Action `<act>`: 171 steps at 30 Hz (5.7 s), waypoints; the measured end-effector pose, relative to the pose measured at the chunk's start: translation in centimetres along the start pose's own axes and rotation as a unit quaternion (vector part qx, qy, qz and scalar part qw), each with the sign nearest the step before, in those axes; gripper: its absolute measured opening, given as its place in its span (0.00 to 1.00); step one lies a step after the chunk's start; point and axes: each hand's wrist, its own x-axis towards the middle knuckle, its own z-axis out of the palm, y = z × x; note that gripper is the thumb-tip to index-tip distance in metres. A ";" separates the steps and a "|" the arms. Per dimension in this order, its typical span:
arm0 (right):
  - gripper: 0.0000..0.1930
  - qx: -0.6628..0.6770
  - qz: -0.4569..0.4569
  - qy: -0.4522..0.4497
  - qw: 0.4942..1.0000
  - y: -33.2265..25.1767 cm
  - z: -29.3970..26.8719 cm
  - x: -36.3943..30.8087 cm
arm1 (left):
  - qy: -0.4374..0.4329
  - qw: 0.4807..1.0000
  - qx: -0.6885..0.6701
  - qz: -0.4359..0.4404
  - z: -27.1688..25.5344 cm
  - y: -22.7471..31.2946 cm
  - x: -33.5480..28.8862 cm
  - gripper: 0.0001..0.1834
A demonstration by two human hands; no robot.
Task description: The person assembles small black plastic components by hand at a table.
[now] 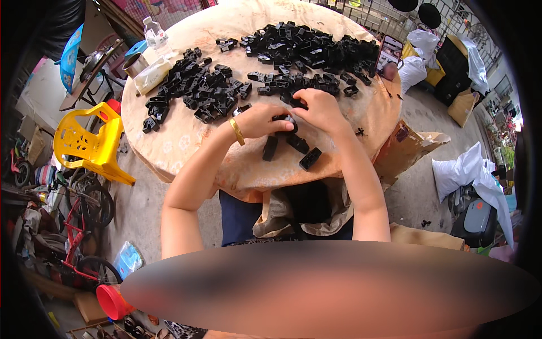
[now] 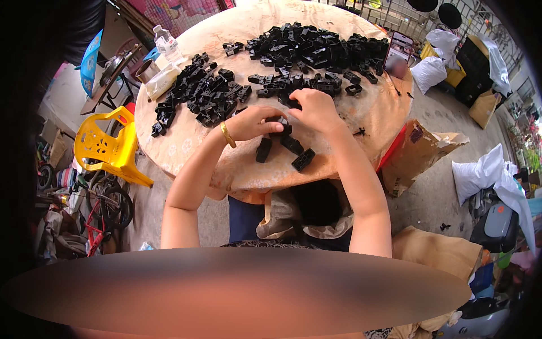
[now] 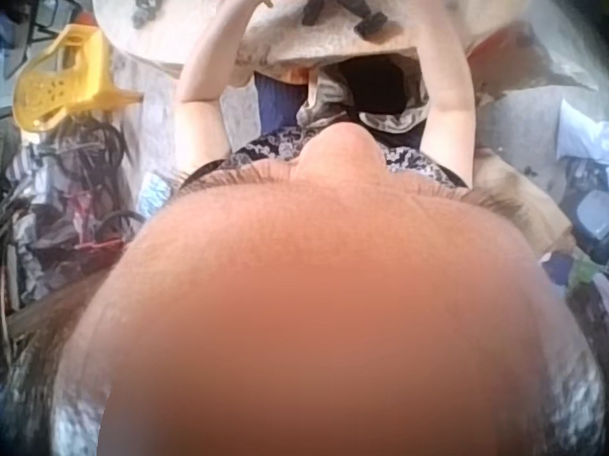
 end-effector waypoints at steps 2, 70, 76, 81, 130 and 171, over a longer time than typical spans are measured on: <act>0.14 -0.030 -0.018 0.006 0.999 -0.1 0.4 0.0 | 0.036 0.996 -0.063 0.058 0.0 -1.1 0.4 0.16; 0.14 -0.066 -0.067 0.027 0.995 0.3 1.3 1.4 | 0.237 0.964 -0.028 -0.114 -2.9 -2.9 1.5 0.11; 0.15 -0.123 -0.086 0.039 0.988 0.1 1.5 1.2 | 0.193 0.955 0.142 -0.177 -3.4 -5.5 5.7 0.17; 0.10 -0.089 -0.017 0.025 0.996 -0.6 1.0 0.7 | 0.113 0.936 0.219 -0.251 -2.7 -6.6 9.2 0.19; 0.16 0.205 -0.012 -0.086 0.975 1.9 -0.8 0.1 | -0.019 0.996 0.008 -0.089 -1.5 -1.3 2.2 0.12; 0.13 0.129 -0.121 0.166 0.970 -1.5 0.6 0.6 | 0.178 0.984 0.019 -0.009 -2.6 0.3 1.6 0.16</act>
